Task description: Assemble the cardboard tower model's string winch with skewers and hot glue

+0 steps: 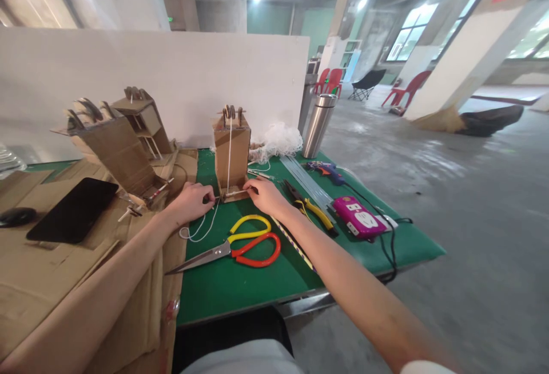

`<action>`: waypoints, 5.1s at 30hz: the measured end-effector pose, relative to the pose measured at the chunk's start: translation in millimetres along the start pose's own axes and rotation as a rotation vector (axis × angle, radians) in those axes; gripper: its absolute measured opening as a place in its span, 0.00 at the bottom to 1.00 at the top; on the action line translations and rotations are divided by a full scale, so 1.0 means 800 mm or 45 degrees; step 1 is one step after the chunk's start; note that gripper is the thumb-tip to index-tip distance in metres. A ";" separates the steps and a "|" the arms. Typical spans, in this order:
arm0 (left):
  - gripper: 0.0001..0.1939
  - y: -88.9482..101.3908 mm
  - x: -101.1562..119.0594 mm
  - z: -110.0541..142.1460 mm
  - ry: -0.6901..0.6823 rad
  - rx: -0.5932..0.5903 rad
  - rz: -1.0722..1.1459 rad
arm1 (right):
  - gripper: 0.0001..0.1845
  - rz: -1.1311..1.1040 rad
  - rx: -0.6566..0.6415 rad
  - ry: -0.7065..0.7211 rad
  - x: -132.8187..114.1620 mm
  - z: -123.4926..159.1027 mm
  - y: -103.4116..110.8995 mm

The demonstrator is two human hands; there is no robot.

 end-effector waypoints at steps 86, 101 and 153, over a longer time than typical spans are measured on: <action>0.06 -0.011 -0.003 0.005 0.111 -0.161 0.748 | 0.02 0.021 0.017 -0.015 -0.002 -0.002 0.004; 0.05 -0.005 -0.002 0.005 0.095 -0.064 0.683 | 0.01 0.011 0.010 -0.021 0.004 -0.003 -0.001; 0.02 0.003 0.005 0.006 0.083 -0.007 0.383 | 0.02 0.036 0.020 -0.062 -0.001 -0.001 -0.001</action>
Point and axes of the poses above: each hand's wrist, its own z-axis away from the middle knuckle, its own y-axis out of the back of the hand, x = y × z, the point moved 5 cm from there along -z, towards the middle knuckle, and after that the axes turned 12 degrees about z, right-handed, at the moved point
